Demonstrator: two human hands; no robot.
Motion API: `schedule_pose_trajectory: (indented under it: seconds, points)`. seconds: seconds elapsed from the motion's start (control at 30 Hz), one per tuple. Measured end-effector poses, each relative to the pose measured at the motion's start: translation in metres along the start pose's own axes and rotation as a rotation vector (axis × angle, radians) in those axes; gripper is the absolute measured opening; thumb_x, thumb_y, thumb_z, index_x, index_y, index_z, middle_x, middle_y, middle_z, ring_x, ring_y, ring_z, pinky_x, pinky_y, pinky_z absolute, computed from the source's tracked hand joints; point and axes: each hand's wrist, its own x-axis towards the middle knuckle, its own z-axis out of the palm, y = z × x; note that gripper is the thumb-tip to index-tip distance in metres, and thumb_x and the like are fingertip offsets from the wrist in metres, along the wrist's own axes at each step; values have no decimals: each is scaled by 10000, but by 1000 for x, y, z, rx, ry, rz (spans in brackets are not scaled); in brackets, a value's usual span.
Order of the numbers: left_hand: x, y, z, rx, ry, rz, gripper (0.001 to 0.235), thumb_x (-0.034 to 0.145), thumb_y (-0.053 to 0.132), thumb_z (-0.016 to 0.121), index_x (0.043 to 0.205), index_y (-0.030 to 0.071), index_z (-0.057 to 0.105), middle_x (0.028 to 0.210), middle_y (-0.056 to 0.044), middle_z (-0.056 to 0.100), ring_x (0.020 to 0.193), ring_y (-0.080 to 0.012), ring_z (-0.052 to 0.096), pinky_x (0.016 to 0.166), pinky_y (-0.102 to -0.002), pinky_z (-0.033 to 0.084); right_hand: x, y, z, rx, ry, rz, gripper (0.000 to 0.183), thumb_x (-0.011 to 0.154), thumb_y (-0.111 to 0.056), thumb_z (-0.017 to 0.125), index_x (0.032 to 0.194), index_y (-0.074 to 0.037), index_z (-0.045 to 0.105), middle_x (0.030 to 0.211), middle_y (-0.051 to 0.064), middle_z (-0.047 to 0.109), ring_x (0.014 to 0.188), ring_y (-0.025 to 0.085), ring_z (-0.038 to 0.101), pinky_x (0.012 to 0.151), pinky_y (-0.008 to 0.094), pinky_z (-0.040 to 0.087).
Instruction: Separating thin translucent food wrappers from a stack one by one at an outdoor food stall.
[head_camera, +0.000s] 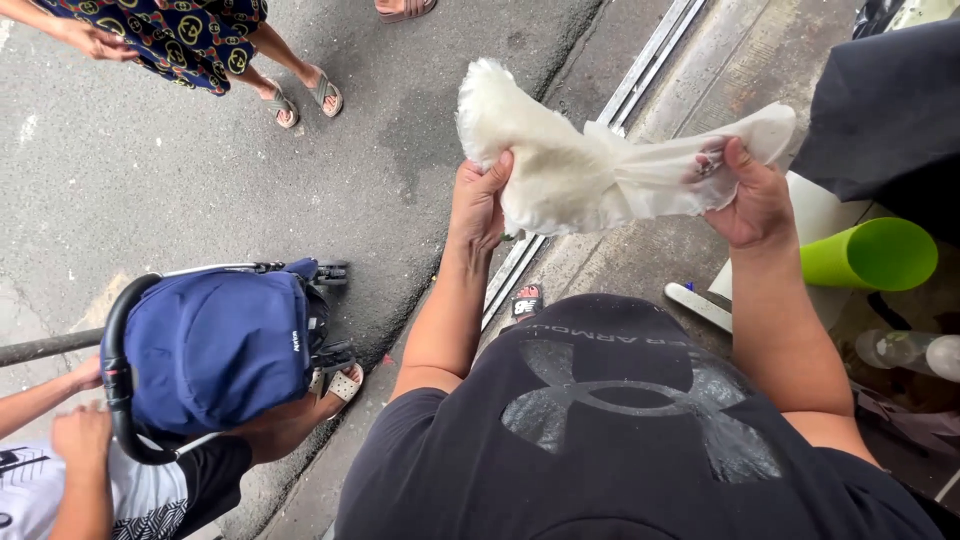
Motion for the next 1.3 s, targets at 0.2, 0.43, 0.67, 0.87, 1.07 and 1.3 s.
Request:
schedule_pose_trajectory:
  seconds: [0.2, 0.43, 0.67, 0.87, 1.07, 1.3]
  points:
    - [11, -25, 5, 2, 83, 80, 283, 881, 31, 778, 1148, -27, 704, 977, -266, 745, 861, -405, 751, 727, -510, 653, 13, 21, 8, 65, -230, 40, 613, 956, -506, 537, 1515, -256, 505, 1516, 75, 584, 1482, 348, 492, 1313, 652, 269]
    - [26, -55, -6, 35, 1, 50, 236, 891, 48, 767, 1111, -17, 711, 910, -242, 753, 823, -364, 759, 679, -482, 657, -25, 102, 58, -133, -476, -167, 979, 834, -756, 601, 1565, -146, 373, 1632, 108, 403, 1501, 314, 366, 1280, 543, 222]
    - [24, -45, -7, 102, 50, 21, 263, 881, 79, 773, 1115, -17, 700, 906, -218, 757, 799, -349, 768, 678, -477, 658, -37, 118, 72, -360, -166, 127, 430, 999, -353, 572, 1359, -132, 653, 1280, 69, 685, 1142, 249, 626, 1001, 456, 458]
    - [29, -60, -9, 136, 89, -4, 209, 884, 55, 765, 1058, -43, 702, 867, -239, 752, 765, -352, 767, 657, -468, 649, -11, 123, 41, -51, -236, 173, 423, 1018, -371, 533, 1245, -62, 713, 1101, 157, 757, 931, 267, 713, 719, 350, 531]
    - [6, -32, 75, 88, -29, 20, 242, 829, 112, 797, 1001, -23, 695, 901, -241, 751, 784, -324, 754, 695, -452, 616, -23, 103, 75, -1, -228, -85, 404, 1016, -255, 513, 1337, -45, 641, 1283, 232, 695, 1179, 395, 672, 1062, 560, 492]
    - [6, -109, 30, 563, -529, 413, 913, 543, 245, 1025, 1257, -139, 604, 1210, -247, 687, 1137, -331, 627, 1067, -575, 427, -12, 143, 23, -222, -90, -501, 541, 934, -148, 655, 1446, -44, 518, 1359, 112, 655, 1243, 197, 615, 1116, 424, 465]
